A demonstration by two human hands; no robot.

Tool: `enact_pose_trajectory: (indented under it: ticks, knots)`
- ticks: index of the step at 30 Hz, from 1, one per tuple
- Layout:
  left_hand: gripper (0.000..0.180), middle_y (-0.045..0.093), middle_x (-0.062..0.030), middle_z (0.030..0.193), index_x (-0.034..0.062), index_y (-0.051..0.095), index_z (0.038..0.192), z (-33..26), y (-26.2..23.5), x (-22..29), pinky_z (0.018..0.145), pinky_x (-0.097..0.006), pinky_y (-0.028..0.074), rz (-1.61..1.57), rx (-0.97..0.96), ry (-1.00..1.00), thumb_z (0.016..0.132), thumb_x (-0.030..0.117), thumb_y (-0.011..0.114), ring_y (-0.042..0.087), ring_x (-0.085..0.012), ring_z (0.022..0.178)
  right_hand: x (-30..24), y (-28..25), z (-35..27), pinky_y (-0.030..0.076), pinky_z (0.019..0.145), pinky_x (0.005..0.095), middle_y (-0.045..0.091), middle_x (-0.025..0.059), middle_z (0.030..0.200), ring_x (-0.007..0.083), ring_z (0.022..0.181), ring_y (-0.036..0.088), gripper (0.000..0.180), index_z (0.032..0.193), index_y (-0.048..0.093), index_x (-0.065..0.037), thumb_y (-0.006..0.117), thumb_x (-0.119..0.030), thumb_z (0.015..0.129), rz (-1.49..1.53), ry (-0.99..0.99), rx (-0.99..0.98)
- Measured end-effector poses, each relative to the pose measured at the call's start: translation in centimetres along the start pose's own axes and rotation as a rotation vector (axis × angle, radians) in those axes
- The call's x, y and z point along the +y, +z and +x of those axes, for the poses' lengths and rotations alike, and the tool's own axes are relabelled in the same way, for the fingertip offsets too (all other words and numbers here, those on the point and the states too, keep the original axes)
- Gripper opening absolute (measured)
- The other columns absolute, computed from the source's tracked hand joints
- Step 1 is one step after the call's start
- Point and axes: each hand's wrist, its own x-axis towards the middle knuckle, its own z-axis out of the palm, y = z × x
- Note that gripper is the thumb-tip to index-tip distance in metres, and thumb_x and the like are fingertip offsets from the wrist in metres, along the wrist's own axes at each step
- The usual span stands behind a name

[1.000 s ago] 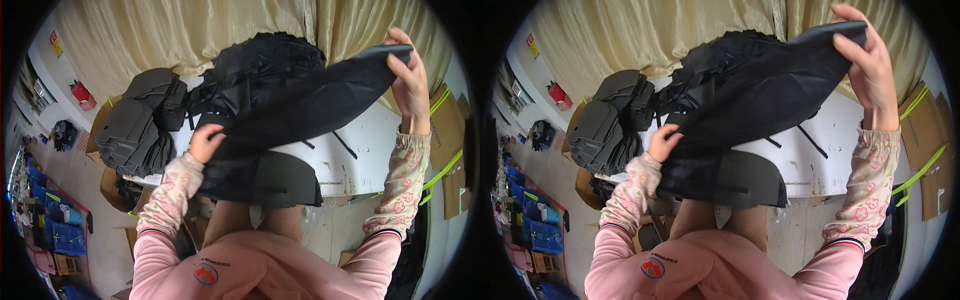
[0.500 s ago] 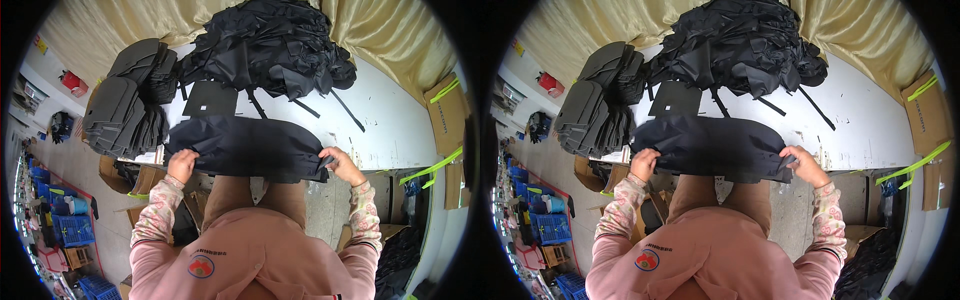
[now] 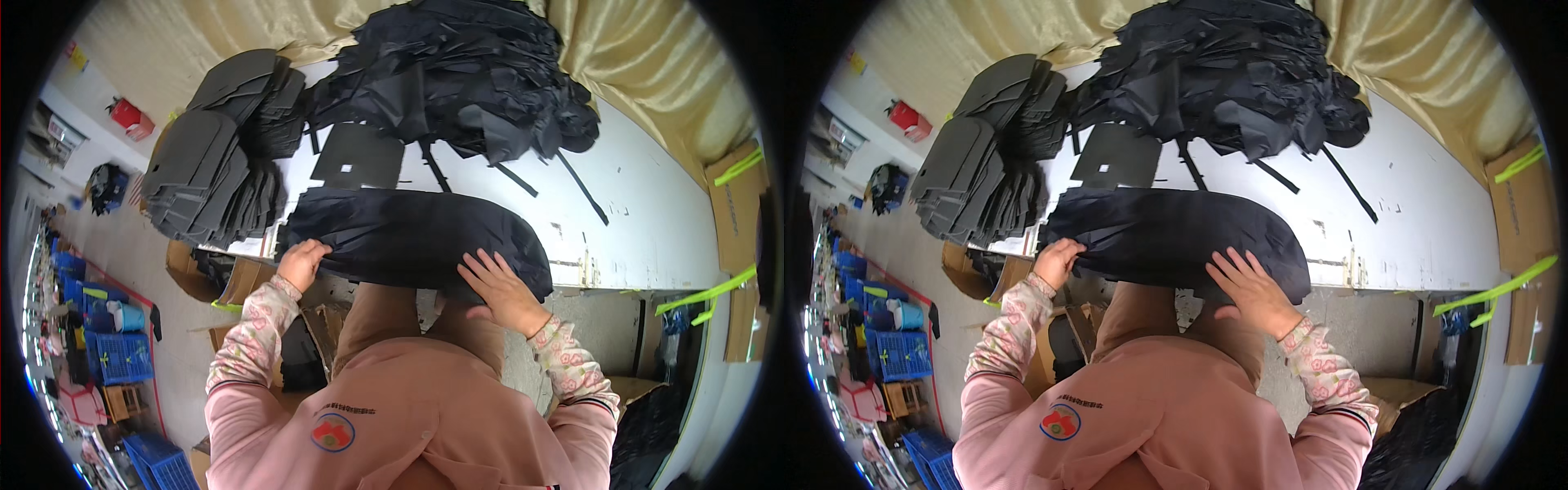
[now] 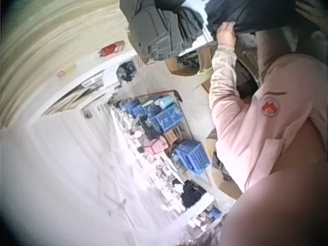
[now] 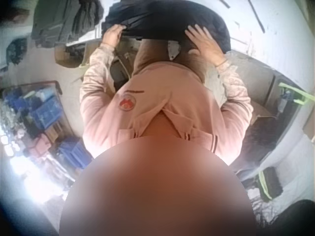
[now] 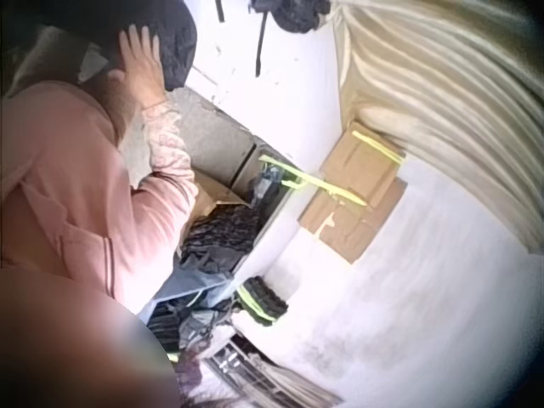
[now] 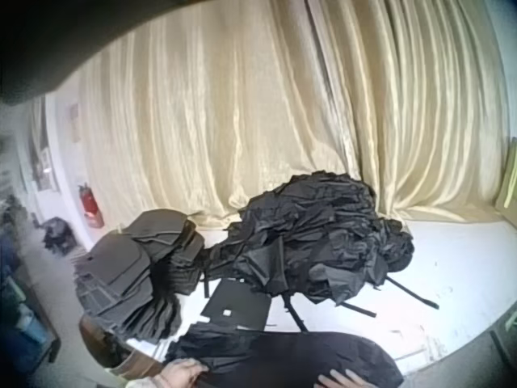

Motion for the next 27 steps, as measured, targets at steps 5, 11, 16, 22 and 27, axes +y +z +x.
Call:
enact_pose_trajectory:
  ticks: [5,11,16,22,27]
  knots:
    - [0.028,0.061,-0.0129,0.086,0.0054,0.064,0.092,0.0,-3.8,-4.9,0.076,-0.041,0.049,0.172,-0.041,-0.088,0.069,-0.008,0.055,0.060,-0.0333,0.086,-0.5,0.4,-0.4,0.017,0.114,0.0482,0.029,0.0105,0.150,0.0312,0.139,0.023,0.083,0.143,0.032,-0.008,0.068,-0.041,0.076,-0.036,0.037,-0.067]
    - [0.026,0.064,-0.0081,0.092,0.0076,0.065,0.092,4.1,-6.7,-0.3,0.084,-0.039,0.050,0.171,0.236,0.017,0.071,-0.005,0.058,0.061,-0.0296,0.090,-0.8,-2.1,1.4,0.017,0.113,0.0502,0.035,0.0131,0.146,0.0341,0.139,0.023,0.082,0.143,0.032,-0.007,0.070,-0.037,0.077,0.020,0.014,-0.050]
    - [0.026,0.065,-0.0065,0.094,0.0075,0.068,0.092,9.5,-7.0,8.2,0.093,-0.043,0.047,0.006,0.381,0.351,0.069,-0.003,0.060,0.062,-0.0246,0.093,-3.9,-5.4,8.8,0.030,0.108,0.0358,0.046,0.0162,0.137,0.0242,0.132,0.039,0.074,0.143,0.029,-0.003,0.069,-0.008,0.081,0.979,-0.009,0.275]
    - [0.038,0.061,-0.0111,0.107,0.0096,0.063,0.106,14.8,-4.8,5.8,0.096,-0.046,0.041,-0.200,0.435,0.039,0.070,-0.001,0.065,0.054,-0.0330,0.107,-4.3,-2.7,13.5,0.045,0.079,0.0223,0.066,0.0069,0.092,0.0106,0.083,0.062,0.030,0.120,0.051,0.003,0.054,0.003,0.090,1.422,0.137,0.348]
    - [0.063,0.041,-0.0156,0.137,0.0200,0.049,0.130,14.3,2.6,-6.5,0.104,-0.056,0.030,0.314,-0.281,-0.314,0.072,0.016,0.072,0.035,-0.0350,0.130,-3.8,-1.1,12.9,0.045,0.076,0.0220,0.066,0.0079,0.084,0.0104,0.080,0.062,0.018,0.108,0.054,0.005,0.055,-0.002,0.091,1.437,0.204,0.338]
